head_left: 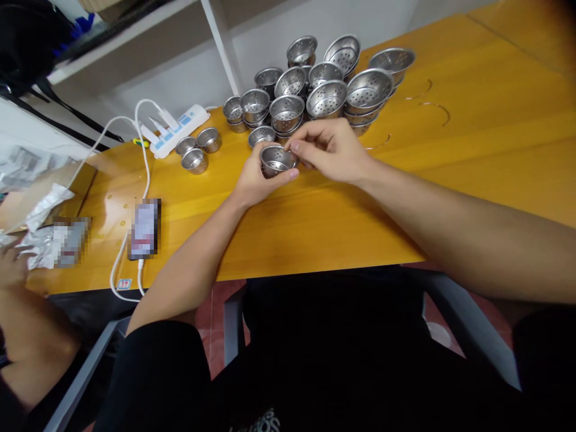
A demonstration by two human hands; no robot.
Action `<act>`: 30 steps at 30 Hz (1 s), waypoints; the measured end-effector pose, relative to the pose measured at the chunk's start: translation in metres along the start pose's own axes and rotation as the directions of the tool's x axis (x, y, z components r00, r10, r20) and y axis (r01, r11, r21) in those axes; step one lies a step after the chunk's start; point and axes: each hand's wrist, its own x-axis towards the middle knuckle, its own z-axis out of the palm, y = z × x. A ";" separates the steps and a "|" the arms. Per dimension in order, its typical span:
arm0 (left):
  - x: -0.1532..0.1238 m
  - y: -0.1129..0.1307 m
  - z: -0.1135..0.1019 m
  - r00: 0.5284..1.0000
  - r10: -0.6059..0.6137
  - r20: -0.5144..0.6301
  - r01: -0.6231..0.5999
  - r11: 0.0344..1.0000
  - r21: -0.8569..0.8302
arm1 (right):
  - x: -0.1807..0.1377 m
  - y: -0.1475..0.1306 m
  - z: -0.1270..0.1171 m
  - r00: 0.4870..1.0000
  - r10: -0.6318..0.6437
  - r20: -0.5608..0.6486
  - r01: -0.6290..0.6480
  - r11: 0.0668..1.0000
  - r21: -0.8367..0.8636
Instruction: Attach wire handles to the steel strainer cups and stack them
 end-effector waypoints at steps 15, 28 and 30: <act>0.004 -0.028 0.009 0.976 0.208 0.065 -0.203 0.977 -0.066 | 0.008 0.016 -0.007 0.982 -0.090 0.167 0.035 0.951 0.307; 0.005 -0.041 0.002 0.976 0.208 0.060 -0.212 0.976 0.059 | 0.003 0.021 -0.001 0.993 -0.112 0.038 0.107 0.987 0.118; 0.006 -0.043 -0.001 0.978 0.200 0.054 -0.203 0.978 0.055 | 0.001 0.021 -0.004 0.990 -0.141 -0.013 0.141 0.990 0.008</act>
